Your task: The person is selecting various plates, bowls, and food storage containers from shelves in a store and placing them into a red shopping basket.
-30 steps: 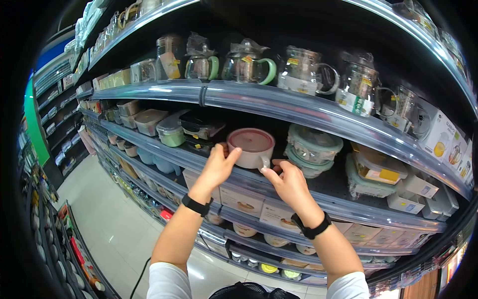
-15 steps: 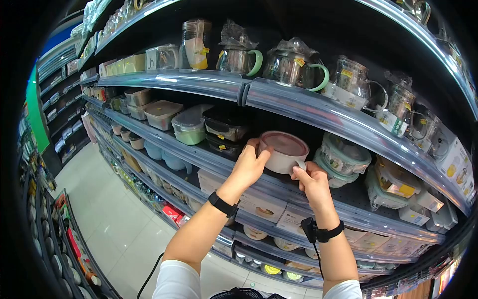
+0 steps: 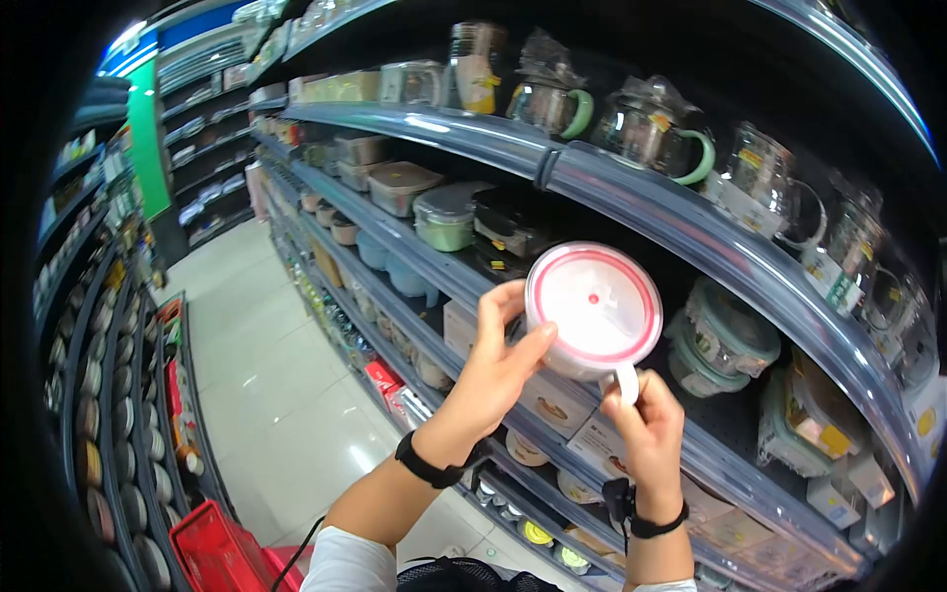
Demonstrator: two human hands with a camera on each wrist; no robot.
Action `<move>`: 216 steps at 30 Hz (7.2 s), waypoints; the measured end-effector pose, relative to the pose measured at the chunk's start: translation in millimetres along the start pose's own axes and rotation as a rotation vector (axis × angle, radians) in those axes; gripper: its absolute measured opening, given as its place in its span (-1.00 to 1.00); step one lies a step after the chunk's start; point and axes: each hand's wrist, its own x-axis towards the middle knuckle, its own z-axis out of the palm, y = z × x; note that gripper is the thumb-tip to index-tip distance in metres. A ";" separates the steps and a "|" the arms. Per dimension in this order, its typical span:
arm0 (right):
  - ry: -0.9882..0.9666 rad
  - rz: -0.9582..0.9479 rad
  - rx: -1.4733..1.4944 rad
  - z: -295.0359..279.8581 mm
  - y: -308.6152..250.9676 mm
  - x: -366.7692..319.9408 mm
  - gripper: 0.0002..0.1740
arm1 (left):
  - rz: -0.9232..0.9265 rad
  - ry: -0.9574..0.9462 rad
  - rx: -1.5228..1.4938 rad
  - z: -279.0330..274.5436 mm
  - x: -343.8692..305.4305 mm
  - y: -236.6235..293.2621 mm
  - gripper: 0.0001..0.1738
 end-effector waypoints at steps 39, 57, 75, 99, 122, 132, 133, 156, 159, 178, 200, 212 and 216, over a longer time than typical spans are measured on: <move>-2.185 0.739 -0.243 804.8 110.7 -512.7 -0.43 | 0.537 1.936 -0.403 -458.6 -778.4 66.5 -0.35; -2.667 0.095 -0.816 962.0 231.9 -667.9 -0.59 | 0.302 2.482 -0.296 -376.7 -788.8 16.8 -0.62; -2.366 -0.624 -0.170 937.3 174.3 -597.9 -0.51 | 0.222 2.129 -0.201 -419.1 -726.2 81.6 -0.77; -0.682 0.132 -0.512 407.1 197.4 22.0 -0.63 | -0.452 0.699 0.108 -517.2 -218.0 56.4 -0.67; 0.711 -0.047 -0.376 183.8 36.5 147.2 -0.44 | -0.011 -0.694 0.371 -239.0 186.5 93.9 -0.40; 0.672 0.249 -0.392 175.2 32.2 193.2 -0.12 | -0.096 -0.642 0.929 -192.5 285.8 44.8 -0.28; 0.679 0.261 -0.387 173.2 34.3 193.9 -0.09 | -0.099 -0.645 0.924 -191.4 287.0 41.7 -0.28; 0.686 0.258 -0.355 177.2 27.4 200.2 -0.17 | -0.103 -0.571 0.811 -188.0 280.7 37.0 -0.38; 0.695 0.169 -0.415 179.9 28.0 200.5 -0.20 | -0.059 -0.522 0.829 -184.5 270.1 43.0 -0.41; 0.605 -0.004 -0.194 195.9 -5.9 143.5 -0.71 | -0.315 -0.385 0.033 -175.9 163.8 75.2 -0.41; -1.192 0.933 0.326 582.1 186.1 8.1 -0.39 | -0.348 1.177 0.143 -496.3 -268.0 46.5 -0.20; -2.095 0.844 0.292 876.6 122.2 -277.0 -0.26 | 0.232 1.771 -0.187 -550.1 -567.3 125.9 -0.33; -2.252 0.562 0.150 920.2 126.9 -380.2 -0.16 | 0.181 2.062 -0.410 -550.1 -669.8 108.1 -0.33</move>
